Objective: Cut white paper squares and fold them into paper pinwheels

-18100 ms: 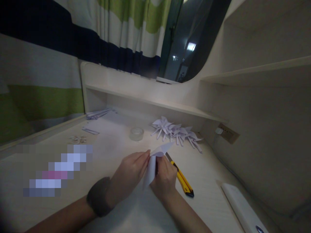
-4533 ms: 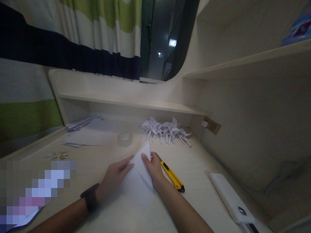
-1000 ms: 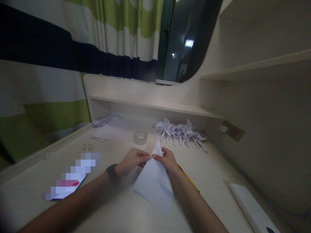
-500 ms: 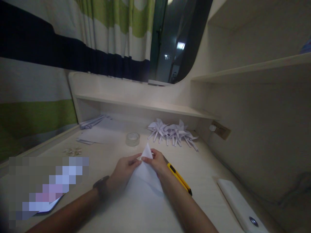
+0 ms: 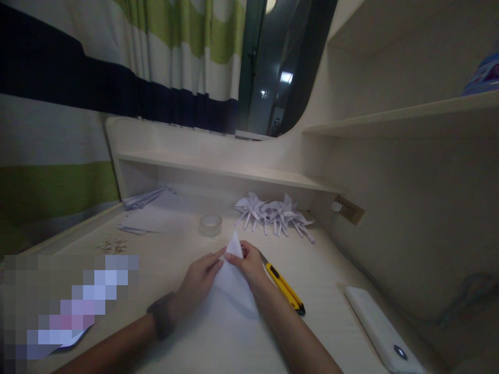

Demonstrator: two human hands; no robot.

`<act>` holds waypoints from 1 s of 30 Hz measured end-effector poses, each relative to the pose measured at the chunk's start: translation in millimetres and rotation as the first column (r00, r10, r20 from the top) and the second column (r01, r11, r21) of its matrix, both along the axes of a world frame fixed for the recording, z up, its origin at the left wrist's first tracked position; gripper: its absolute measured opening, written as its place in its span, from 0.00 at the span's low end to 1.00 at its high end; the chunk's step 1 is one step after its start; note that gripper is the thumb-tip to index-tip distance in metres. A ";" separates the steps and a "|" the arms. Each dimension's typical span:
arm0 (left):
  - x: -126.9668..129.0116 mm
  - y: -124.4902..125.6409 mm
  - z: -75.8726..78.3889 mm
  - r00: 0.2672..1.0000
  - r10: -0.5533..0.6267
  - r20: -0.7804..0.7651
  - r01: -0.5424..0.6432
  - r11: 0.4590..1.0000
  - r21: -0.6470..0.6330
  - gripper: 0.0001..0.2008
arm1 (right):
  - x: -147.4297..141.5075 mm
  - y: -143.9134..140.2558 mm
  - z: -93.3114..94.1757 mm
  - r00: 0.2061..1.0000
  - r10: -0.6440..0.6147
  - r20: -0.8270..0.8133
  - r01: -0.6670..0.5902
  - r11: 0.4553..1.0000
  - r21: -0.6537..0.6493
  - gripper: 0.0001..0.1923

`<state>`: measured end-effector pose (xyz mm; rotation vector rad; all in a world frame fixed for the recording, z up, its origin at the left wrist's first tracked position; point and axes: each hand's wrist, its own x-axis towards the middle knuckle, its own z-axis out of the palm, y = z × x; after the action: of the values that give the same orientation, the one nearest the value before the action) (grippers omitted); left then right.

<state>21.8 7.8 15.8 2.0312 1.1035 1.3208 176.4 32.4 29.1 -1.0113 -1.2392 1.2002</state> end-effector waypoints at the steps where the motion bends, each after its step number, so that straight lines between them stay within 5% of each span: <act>1: 0.3 -0.4 0.0 1.000 -0.005 0.015 0.005 1.000 -0.007 0.18 | 0.1 0.2 0.0 1.000 0.004 -0.018 -0.004 1.000 0.004 0.23; 30: 0.8 -4.5 -2.8 0.999 0.027 0.024 -0.028 0.999 0.036 0.17 | -1.1 -8.9 12.9 0.998 0.007 -0.063 -0.007 1.000 -0.007 0.23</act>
<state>22.6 3.3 13.0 2.0286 1.1080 1.3844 175.3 23.6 42.0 -0.9682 -1.1911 1.2334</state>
